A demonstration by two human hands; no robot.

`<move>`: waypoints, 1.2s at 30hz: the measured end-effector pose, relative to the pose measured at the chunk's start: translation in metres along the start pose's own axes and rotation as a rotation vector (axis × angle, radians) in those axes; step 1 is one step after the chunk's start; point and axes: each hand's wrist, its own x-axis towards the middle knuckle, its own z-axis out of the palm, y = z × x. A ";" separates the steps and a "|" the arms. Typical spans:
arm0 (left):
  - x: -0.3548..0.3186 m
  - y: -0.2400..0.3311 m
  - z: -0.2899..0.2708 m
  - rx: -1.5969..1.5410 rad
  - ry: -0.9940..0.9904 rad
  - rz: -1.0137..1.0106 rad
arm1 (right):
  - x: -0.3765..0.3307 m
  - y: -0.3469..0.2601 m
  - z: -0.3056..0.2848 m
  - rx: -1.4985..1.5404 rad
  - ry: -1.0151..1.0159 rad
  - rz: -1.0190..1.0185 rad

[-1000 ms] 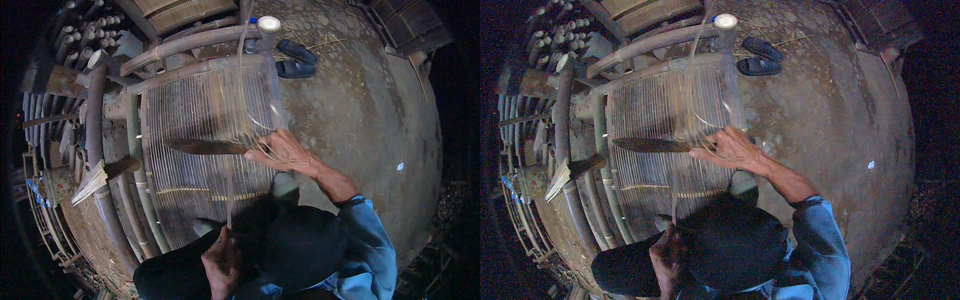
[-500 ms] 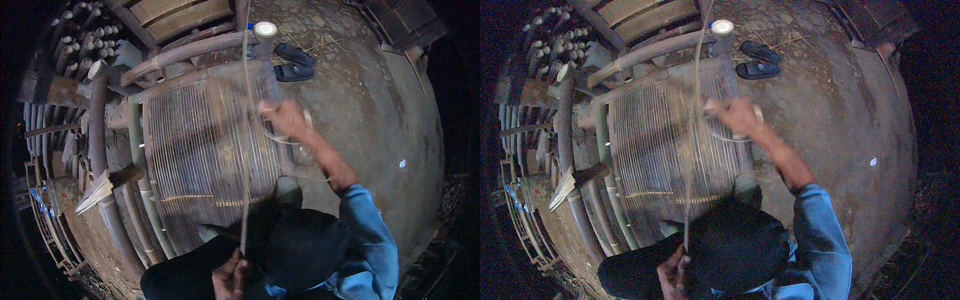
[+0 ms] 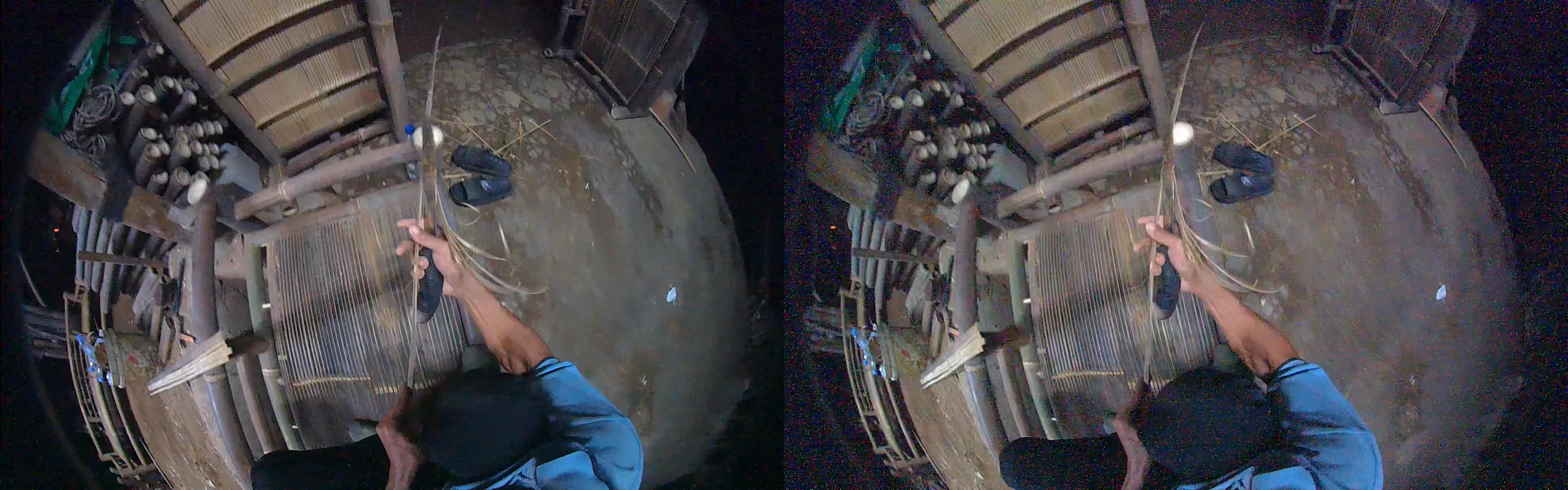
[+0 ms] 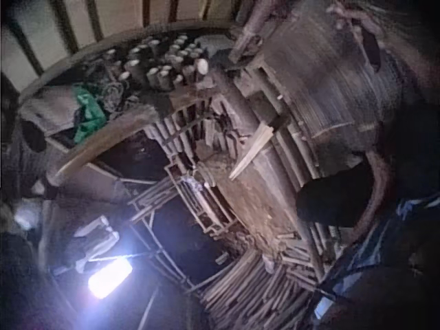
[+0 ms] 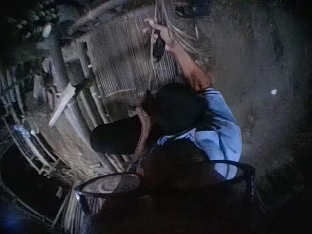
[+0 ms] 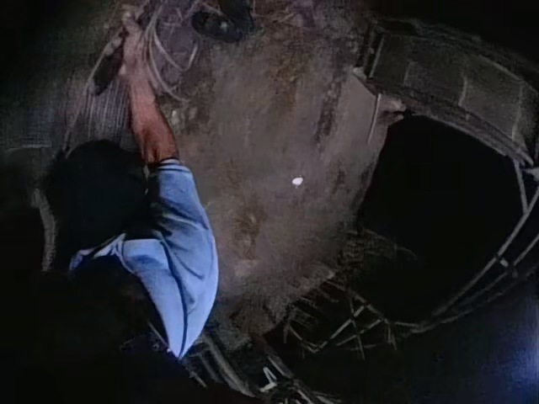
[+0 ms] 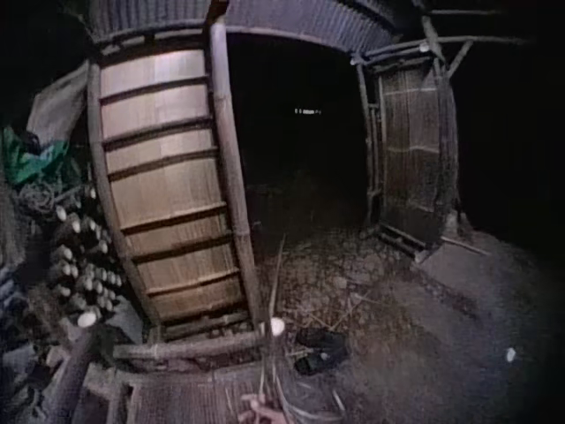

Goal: The person weaves thin bamboo strips into a large mat, using a knife to shave and smooth a strip before sliding it into the weaving frame.

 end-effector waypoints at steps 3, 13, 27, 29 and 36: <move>0.008 0.004 -0.011 0.343 0.033 0.269 | -0.001 -0.026 0.025 -0.355 -0.039 -0.344; 0.011 0.144 -0.142 1.018 0.400 0.858 | -0.005 -0.168 0.035 -0.887 -0.010 -0.819; 0.063 0.333 -0.241 1.448 1.262 1.604 | -0.044 -0.170 0.034 -1.260 -0.152 -0.964; 0.061 0.346 -0.246 1.412 1.340 1.576 | -0.060 -0.196 0.047 -1.121 -0.079 -0.757; 0.028 0.374 -0.284 1.598 1.371 1.598 | -0.043 -0.174 0.031 -1.209 -0.166 -0.760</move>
